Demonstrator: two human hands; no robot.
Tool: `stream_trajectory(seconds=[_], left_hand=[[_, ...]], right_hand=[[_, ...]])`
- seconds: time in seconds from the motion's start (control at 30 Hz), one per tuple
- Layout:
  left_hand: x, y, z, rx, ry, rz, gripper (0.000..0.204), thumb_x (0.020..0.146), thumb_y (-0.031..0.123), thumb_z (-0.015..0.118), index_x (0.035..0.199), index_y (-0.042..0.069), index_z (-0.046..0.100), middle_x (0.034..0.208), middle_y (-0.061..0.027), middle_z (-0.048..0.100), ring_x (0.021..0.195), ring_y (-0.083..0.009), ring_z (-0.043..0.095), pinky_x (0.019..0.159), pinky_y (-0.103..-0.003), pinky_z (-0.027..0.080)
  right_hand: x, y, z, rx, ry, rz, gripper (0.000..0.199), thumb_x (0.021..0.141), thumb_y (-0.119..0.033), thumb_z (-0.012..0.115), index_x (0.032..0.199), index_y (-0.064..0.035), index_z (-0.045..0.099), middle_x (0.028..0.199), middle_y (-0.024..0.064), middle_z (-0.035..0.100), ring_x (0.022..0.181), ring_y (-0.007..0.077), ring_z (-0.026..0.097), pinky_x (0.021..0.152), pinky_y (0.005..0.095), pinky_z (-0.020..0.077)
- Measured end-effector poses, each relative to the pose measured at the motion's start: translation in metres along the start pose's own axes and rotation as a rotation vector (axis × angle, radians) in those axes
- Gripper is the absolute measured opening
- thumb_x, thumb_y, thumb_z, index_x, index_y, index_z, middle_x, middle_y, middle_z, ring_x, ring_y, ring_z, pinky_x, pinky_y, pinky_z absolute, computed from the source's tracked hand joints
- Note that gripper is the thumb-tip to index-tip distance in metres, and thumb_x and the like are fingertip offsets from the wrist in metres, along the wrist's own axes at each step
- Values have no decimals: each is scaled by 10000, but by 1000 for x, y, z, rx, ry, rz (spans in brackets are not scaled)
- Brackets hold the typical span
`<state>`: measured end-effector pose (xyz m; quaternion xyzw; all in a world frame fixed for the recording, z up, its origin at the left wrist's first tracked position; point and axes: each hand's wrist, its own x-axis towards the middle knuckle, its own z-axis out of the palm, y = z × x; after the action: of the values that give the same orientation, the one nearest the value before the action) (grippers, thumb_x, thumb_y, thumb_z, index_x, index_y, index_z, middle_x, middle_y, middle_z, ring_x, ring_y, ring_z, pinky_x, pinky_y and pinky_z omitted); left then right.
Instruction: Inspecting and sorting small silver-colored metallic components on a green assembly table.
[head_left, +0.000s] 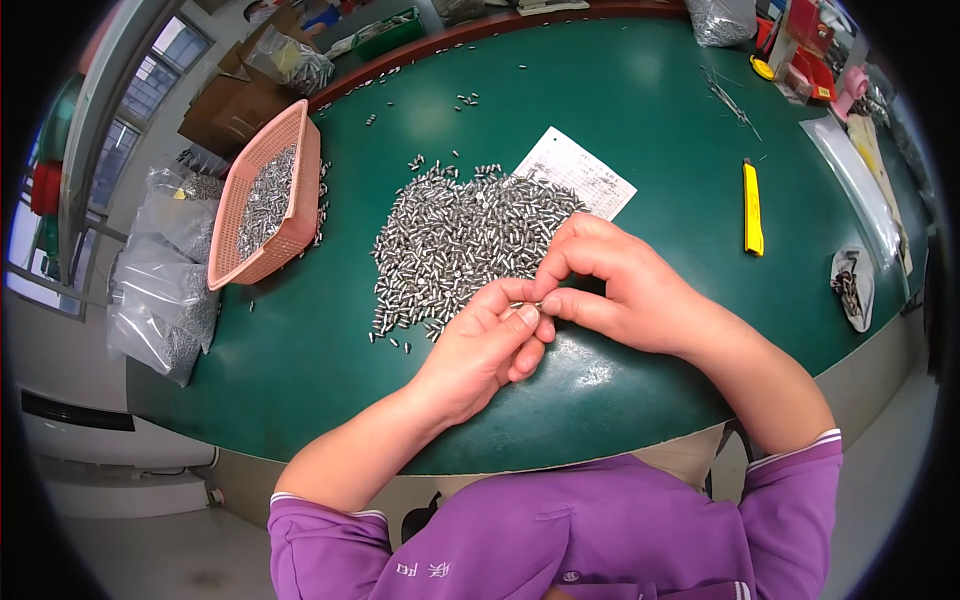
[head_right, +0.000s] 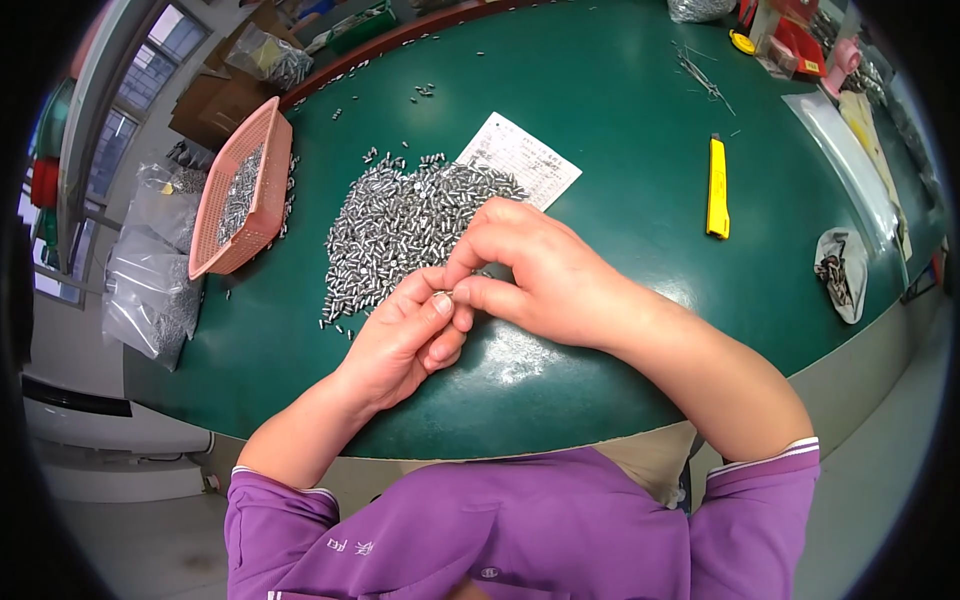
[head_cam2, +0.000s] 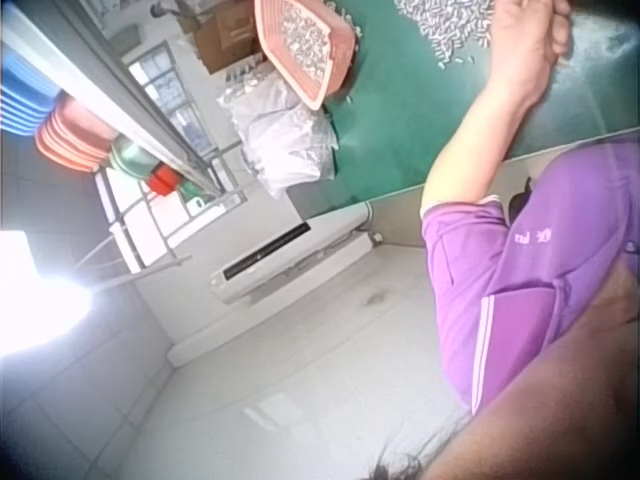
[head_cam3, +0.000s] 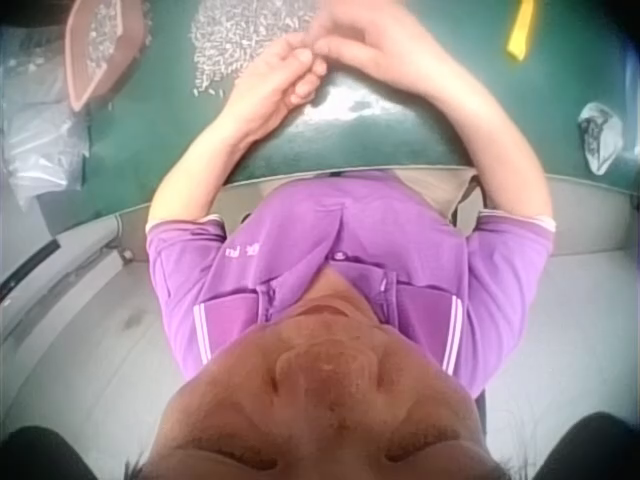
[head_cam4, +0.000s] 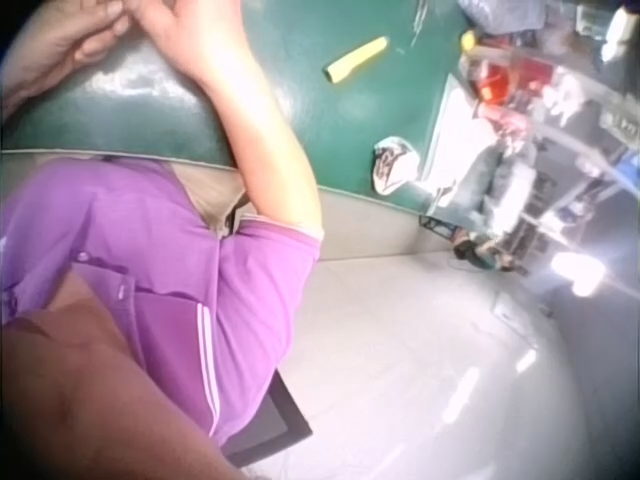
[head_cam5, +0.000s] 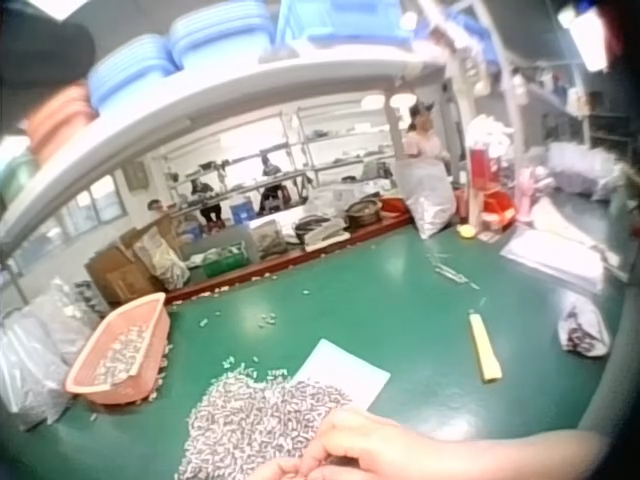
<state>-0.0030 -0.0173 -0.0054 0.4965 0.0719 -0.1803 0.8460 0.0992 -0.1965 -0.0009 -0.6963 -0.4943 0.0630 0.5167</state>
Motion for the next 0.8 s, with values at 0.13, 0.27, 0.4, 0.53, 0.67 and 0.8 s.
stream_trajectory(seconds=[0.13,0.27,0.4,0.53,0.67,0.8], left_hand=[[-1,0,1,13,17,0,174,998,151,482,1152,70,480,889,-31,568,640,-63,481,528,-196,364],[-1,-1,-1,-5,4,3,159,1006,166,465,1125,66,499,885,-36,567,640,-77,484,541,-207,373],[-2,1,-5,-73,-31,-2,217,1020,232,421,1110,58,516,899,-58,562,657,-113,487,570,-233,385],[-2,2,-6,-106,-57,-1,266,1025,266,394,1128,52,511,917,-72,557,670,-132,484,582,-244,387],[-2,2,-6,-93,-34,-17,265,1021,259,392,1132,49,509,922,-76,555,673,-132,479,584,-246,388],[-2,1,-4,-40,-4,-31,193,1005,204,440,1122,60,491,902,-55,555,650,-110,475,567,-233,383]], right_hand=[[0,1,3,30,0,12,106,796,-77,715,879,-70,649,924,46,563,901,187,559,787,308,462],[1,-1,-1,-13,31,11,113,786,-68,713,877,-66,647,897,39,566,895,184,561,780,304,462],[1,5,-7,-253,113,25,125,751,-64,714,856,-81,651,854,35,559,874,209,562,768,328,464],[-2,9,-8,-404,72,32,104,734,-89,705,826,-104,659,845,47,553,879,251,563,772,380,471],[-3,10,-7,-476,3,-7,110,733,-103,694,837,-104,657,867,58,561,902,268,564,787,407,473],[-2,9,-3,-523,18,-4,102,756,-102,685,852,-91,653,876,66,562,905,276,564,789,400,475]])
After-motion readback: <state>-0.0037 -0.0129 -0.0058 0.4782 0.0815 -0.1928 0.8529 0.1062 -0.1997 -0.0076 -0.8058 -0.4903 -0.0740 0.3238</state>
